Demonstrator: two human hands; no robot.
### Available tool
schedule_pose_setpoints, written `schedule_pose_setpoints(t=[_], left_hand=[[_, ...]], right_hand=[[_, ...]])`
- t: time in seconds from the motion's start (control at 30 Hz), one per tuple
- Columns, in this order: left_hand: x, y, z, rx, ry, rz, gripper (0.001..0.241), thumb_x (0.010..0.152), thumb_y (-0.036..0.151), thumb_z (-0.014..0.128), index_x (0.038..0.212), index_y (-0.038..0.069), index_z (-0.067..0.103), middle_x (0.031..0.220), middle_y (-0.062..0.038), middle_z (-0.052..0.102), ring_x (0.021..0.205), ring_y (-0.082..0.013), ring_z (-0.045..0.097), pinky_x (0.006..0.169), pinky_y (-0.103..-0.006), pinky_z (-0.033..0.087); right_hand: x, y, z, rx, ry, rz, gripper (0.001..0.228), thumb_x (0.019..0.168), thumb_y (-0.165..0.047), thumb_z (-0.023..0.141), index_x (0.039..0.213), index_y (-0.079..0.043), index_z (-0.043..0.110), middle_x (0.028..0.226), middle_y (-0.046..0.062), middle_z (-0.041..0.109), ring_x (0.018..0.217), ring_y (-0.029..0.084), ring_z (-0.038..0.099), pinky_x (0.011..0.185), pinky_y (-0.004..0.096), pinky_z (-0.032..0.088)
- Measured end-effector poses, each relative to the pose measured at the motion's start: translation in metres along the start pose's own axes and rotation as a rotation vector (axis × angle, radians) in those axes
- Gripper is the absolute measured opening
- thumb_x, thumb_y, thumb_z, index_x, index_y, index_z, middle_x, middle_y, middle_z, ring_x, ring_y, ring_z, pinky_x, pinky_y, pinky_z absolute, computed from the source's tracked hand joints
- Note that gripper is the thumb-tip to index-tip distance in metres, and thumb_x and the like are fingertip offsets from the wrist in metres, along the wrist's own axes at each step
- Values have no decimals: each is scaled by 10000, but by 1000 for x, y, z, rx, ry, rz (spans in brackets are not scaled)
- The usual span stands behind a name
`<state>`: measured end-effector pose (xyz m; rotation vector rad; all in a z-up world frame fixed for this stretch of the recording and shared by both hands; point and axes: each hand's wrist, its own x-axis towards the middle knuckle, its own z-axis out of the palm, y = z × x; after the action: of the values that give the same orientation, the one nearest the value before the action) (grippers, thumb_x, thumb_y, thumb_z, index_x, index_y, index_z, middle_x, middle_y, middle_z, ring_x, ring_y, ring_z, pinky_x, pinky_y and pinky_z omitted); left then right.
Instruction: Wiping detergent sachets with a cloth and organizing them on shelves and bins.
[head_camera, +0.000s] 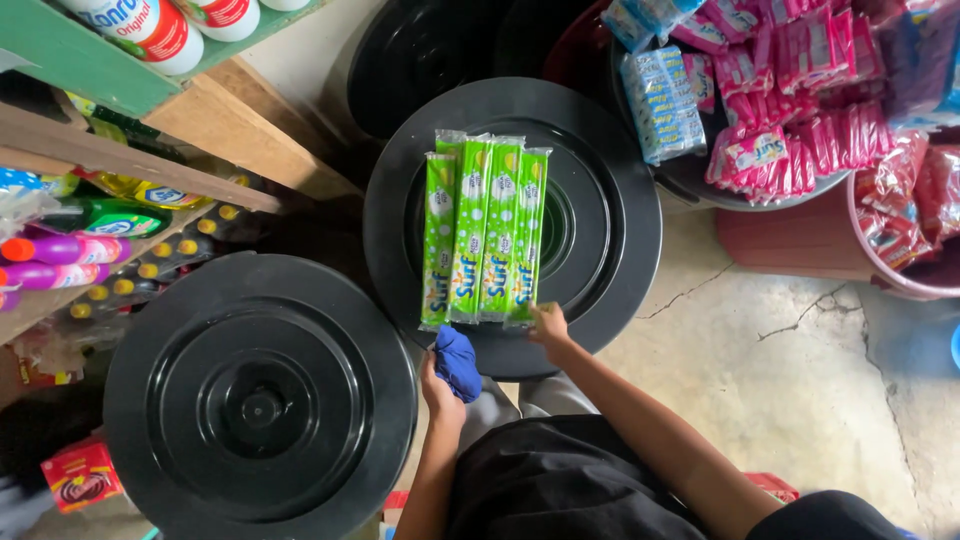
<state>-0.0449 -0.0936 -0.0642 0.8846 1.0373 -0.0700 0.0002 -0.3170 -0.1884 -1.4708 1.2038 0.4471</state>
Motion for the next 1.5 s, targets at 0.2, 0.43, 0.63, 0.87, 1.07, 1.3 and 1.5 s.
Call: schedule_pose_setpoints(t=[0.2,0.43,0.63,0.87,1.07,1.3,1.5], left_hand=[[-34,-22,23,-15,76,25,225,1049,284,574,1110,111,703,1117,-56,659,1090,-188,618,1064,-358,449],[-54,-49,19,-53,162,-48,206,1043,367,592,1047,181,680,1052,-16,646,1008,-151,602,964,-341,482],[-76,-52,47,-153,181,-85,241,1037,424,603,999,204,694,939,18,603,891,-148,588,866,-314,496],[-65,-59,66,-50,150,-40,285,1067,338,545,1225,140,675,1194,-68,652,1121,-180,592,1032,-367,453],[-52,-66,54,-70,-19,-17,460,1056,311,465,1315,-36,619,1194,-114,667,1002,-183,612,883,-287,455],[-116,-10,122,89,29,33,382,1023,374,607,1307,125,661,1303,-87,653,1174,-213,578,1094,-430,430],[-150,33,209,464,-286,504,381,929,373,739,1198,107,691,1036,-83,601,966,-179,565,913,-397,467]], right_hand=[[-7,8,-16,119,-321,49,277,994,-220,676,1136,12,620,886,159,685,768,249,746,697,411,661],[-41,-29,-74,136,-370,14,115,980,-135,659,981,-33,607,890,147,670,871,282,729,767,470,622],[-37,-53,-122,317,-333,-11,84,865,-62,646,806,-73,587,808,65,601,879,208,657,860,470,608],[17,-65,-117,539,-189,27,302,771,-176,759,967,-160,530,980,143,547,802,328,652,689,448,607],[27,-122,-140,173,-704,-240,351,963,-99,570,1306,-25,572,1166,128,602,933,202,623,735,310,530],[-16,-181,-137,491,-777,40,485,685,47,650,1161,-22,584,971,270,718,736,357,752,633,450,645],[-55,-177,-161,393,-698,-219,462,729,82,766,1139,-15,574,790,304,648,574,397,690,478,511,577]])
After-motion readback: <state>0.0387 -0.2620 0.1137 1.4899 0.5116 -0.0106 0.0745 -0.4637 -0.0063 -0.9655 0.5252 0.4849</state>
